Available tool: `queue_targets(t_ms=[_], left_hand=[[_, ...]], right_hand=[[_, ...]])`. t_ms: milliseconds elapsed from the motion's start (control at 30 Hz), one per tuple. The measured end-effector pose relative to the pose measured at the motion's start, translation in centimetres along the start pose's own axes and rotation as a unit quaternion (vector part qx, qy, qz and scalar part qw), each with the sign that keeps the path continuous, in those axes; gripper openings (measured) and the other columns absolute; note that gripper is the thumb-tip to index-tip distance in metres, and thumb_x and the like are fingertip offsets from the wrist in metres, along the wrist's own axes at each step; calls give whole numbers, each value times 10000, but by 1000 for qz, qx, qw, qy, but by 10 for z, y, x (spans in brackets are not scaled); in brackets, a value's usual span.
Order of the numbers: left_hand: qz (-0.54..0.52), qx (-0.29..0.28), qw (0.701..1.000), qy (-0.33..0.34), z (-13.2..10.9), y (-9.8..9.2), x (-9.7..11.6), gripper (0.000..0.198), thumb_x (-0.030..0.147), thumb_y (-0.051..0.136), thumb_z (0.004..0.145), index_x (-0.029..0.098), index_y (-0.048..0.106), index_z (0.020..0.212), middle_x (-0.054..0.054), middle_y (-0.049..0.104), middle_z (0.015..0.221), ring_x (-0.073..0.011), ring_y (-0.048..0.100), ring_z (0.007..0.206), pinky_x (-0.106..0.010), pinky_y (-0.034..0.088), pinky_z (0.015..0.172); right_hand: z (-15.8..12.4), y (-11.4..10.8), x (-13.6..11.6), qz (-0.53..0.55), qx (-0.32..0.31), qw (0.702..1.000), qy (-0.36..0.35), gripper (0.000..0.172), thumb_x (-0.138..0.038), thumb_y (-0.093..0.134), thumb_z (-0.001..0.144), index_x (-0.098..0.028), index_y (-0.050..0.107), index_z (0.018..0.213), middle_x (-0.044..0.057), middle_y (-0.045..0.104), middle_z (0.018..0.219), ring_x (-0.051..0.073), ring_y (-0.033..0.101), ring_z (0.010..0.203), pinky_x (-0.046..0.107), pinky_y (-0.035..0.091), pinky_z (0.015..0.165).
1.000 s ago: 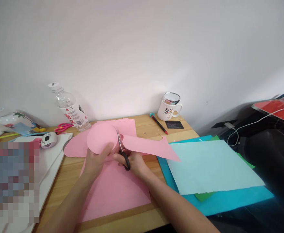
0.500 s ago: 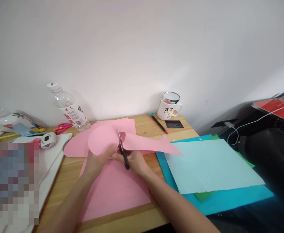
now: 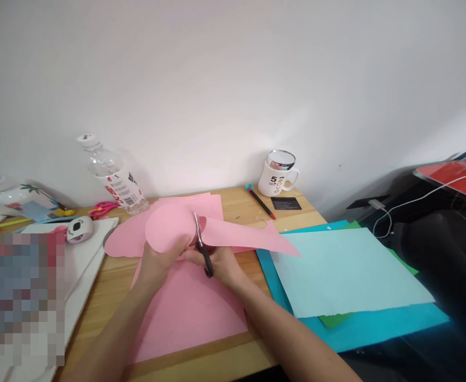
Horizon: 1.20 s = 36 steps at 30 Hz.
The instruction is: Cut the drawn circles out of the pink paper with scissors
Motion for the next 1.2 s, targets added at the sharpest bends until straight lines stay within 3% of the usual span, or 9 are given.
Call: queue_targets(t_ms=[367,667,800,933,1100,1200], left_hand=[[5,-16,1000,1,1,0,1,210,330,659,651,124,683,685,-69,718,701,-222,674,749,-289,548,654],[-1,23,999,-23,0,-3,1,272,339,693,596,118,677,754,-72,720,775,-216,664,777,-264,533,625],[8,39,999,-1,1,-4,-1,232,353,691,596,129,634,614,-35,674,628,-174,629,641,-228,491,533],[11,64,997,30,3,-6,-1,320,387,659,631,149,524,465,2,559,469,-130,551,516,-211,440,476],[3,57,998,29,2,-3,-1,290,398,656,646,116,649,709,-62,687,706,-181,633,689,-249,506,598],[11,44,999,21,1,-1,-2,299,393,666,629,113,653,734,-63,690,700,-195,644,690,-277,522,621]], right_hand=[[0,0,1,-33,-18,999,17,273,-414,633,734,-177,504,687,-42,450,537,96,406,501,230,338,476],[-2,0,2,-23,-8,998,52,325,-447,653,697,-168,495,644,-34,464,524,98,426,494,235,342,478],[-2,0,-1,-22,0,997,72,336,-455,669,675,-165,508,621,-42,444,499,93,413,473,232,341,466],[-2,3,-4,5,-13,997,70,353,-455,670,670,-168,487,574,-47,431,489,79,377,459,226,342,460],[-3,7,2,27,-24,996,82,325,-431,678,664,-167,495,609,-50,435,489,83,397,460,226,352,468],[-2,7,4,19,-12,997,80,304,-416,687,657,-167,514,659,-44,452,515,92,419,484,225,351,476]])
Point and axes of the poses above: each hand's wrist, its own z-axis towards the middle knuckle, its own y-axis out of the palm, x = y × z, the point moved 3 cm from there along z, towards the middle knuckle
